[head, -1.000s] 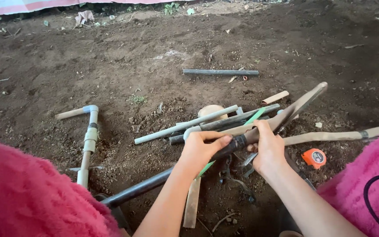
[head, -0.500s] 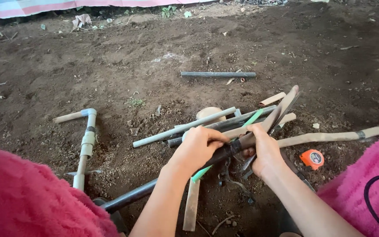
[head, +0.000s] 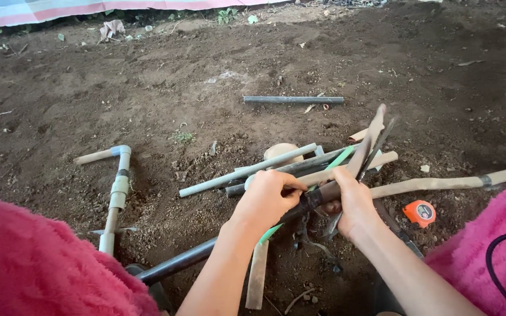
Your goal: The person sits on the ground and repairs a pipe system using black tape. They wrap the tape around a joint connecting two pipes, then use a knife to cut the tape and trim the ends.
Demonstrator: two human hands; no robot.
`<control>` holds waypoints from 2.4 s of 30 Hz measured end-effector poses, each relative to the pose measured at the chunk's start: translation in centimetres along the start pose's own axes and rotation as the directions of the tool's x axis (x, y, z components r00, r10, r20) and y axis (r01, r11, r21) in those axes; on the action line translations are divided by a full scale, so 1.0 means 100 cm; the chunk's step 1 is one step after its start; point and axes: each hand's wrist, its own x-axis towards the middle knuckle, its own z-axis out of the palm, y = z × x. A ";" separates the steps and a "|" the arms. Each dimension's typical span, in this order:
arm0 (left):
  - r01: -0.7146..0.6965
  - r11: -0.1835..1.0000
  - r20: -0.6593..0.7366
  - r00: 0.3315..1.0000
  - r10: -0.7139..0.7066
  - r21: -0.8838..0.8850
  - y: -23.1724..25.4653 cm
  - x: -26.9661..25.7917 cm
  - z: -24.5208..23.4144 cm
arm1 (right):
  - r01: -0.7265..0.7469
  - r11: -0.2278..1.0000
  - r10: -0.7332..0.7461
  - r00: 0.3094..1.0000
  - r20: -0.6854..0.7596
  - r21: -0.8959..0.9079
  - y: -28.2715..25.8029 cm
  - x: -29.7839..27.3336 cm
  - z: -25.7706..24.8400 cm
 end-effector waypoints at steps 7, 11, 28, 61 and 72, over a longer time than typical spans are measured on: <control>0.058 0.998 0.014 0.998 -0.058 0.030 0.001 0.000 0.003 | 0.067 0.995 -0.063 0.996 0.061 -0.070 -0.012 -0.029 0.009; 0.083 0.988 -0.008 0.997 -0.083 0.128 -0.007 0.006 0.006 | 0.082 0.996 -0.079 0.994 0.078 -0.038 -0.003 -0.015 -0.002; 0.517 0.829 0.113 0.830 -0.547 0.215 -0.036 0.007 0.019 | 0.190 0.792 -0.323 0.937 -0.133 -0.580 -0.006 0.009 -0.019; 0.371 0.819 -0.309 0.918 -0.250 0.439 -0.089 0.014 0.081 | 0.418 -0.105 0.054 0.908 0.415 -0.902 -0.002 -0.094 0.003; 0.452 0.845 -0.171 0.892 -0.419 0.287 -0.044 0.009 0.037 | 0.368 0.593 -0.264 0.929 0.259 -0.716 -0.029 -0.063 0.005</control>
